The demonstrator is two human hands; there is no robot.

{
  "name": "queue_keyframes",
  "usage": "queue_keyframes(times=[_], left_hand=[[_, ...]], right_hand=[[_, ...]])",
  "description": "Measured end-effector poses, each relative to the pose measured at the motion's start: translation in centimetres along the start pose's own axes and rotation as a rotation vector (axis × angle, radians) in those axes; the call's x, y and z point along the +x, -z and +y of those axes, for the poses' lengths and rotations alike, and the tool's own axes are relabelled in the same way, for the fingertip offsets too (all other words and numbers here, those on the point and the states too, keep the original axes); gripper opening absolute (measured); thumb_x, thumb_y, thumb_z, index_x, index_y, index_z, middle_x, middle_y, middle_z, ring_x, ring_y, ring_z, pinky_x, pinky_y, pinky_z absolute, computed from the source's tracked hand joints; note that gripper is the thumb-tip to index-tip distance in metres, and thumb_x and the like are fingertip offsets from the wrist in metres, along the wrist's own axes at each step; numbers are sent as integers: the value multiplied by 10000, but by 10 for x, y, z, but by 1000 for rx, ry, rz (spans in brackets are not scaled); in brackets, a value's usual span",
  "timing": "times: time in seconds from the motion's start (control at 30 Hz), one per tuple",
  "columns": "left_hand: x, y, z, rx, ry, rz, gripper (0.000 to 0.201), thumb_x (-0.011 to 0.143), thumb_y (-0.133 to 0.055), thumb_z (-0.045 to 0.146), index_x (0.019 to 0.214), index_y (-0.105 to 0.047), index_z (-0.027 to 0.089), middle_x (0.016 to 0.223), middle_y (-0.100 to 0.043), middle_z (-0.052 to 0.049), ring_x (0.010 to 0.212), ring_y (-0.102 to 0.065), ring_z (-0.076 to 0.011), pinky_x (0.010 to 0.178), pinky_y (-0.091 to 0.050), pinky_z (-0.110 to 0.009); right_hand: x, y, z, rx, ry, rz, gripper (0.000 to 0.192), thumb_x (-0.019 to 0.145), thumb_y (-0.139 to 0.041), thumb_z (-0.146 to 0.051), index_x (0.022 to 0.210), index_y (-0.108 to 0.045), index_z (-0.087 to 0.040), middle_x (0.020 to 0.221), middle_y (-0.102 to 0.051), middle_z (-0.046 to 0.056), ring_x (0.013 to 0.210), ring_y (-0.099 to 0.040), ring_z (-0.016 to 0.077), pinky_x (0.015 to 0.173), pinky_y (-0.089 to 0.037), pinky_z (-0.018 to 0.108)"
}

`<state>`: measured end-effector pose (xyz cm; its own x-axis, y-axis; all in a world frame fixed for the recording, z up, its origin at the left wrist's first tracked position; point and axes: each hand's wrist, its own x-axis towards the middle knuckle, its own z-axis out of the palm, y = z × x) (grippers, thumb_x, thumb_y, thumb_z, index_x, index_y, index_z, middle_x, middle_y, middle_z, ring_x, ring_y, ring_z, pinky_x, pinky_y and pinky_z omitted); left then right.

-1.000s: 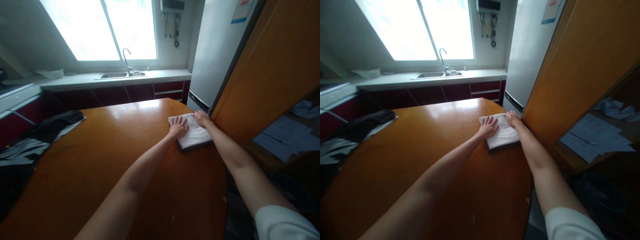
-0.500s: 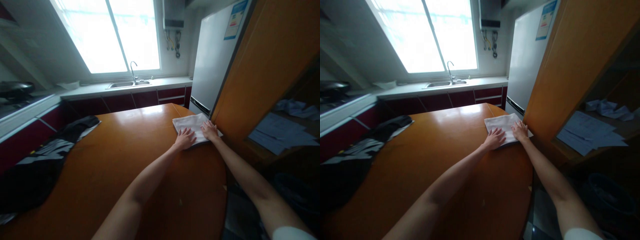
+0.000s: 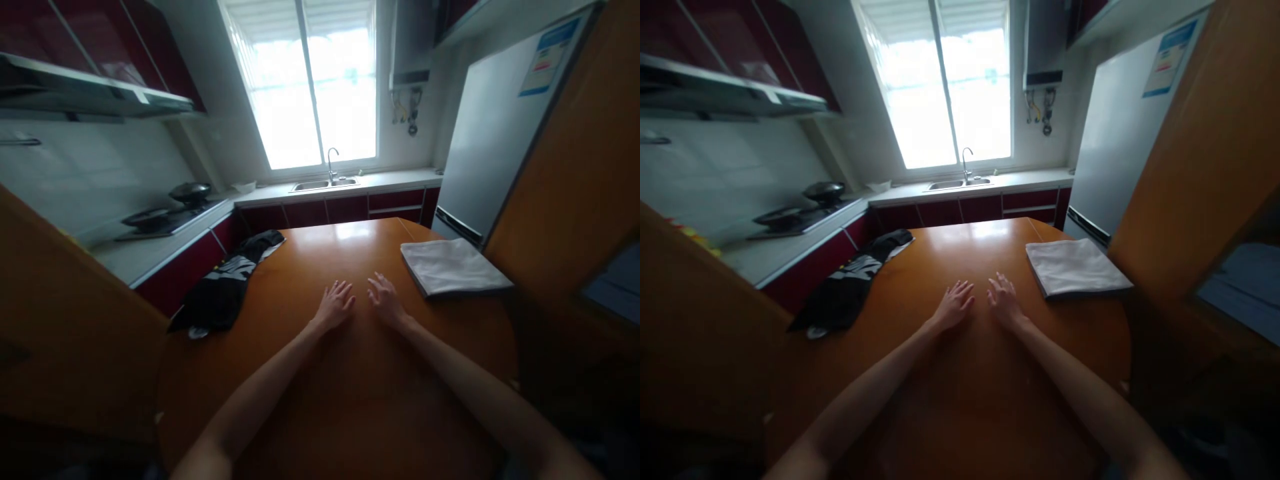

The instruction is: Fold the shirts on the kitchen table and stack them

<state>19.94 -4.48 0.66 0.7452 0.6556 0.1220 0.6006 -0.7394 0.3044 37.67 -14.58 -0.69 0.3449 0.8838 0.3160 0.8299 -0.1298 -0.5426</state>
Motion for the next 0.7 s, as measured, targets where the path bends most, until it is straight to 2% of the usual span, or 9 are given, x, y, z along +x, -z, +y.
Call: queue_keyframes(times=[0.13,0.3,0.4,0.57,0.7], left_hand=[[-38,22,-40,23,102,-3,525,1015,-393,478,1491,-469,270,1600,-388,-70,1519,-245,-294,1224,-177,-540],[-63,30,-70,-17,212,44,527,992,-444,447,1486,-480,264,1592,-401,-71,1510,-265,-318,1213,-212,-530],[-69,27,-78,-10,207,55,491,961,-503,377,1431,-546,239,1575,-427,-84,1497,-300,-308,1219,-218,-502],[-73,24,-80,3,171,75,483,937,-549,369,1390,-590,207,1565,-441,-92,1485,-323,-314,1223,-232,-490],[-74,26,-85,-30,145,112,427,922,-580,344,1329,-647,235,1524,-501,-59,1456,-379,-289,1211,-290,-455]], right_hand=[[-6,-30,-41,-17,-5,-151,486,978,-459,-323,1432,-539,-171,1606,-349,162,1498,-278,333,1193,-236,520],[-12,-46,-69,-100,-30,-207,521,988,-428,-365,1466,-503,-172,1617,-323,166,1516,-210,359,1192,-137,616],[-17,-49,-71,-169,-4,-245,547,982,-440,-392,1481,-490,-174,1622,-315,160,1525,-177,356,1200,-81,614],[-20,-51,-64,-219,12,-261,543,983,-421,-405,1484,-490,-208,1628,-316,123,1527,-186,320,1209,-101,581],[-21,-55,-60,-262,33,-232,546,977,-399,-401,1478,-498,-207,1617,-340,119,1519,-215,317,1200,-133,594]])
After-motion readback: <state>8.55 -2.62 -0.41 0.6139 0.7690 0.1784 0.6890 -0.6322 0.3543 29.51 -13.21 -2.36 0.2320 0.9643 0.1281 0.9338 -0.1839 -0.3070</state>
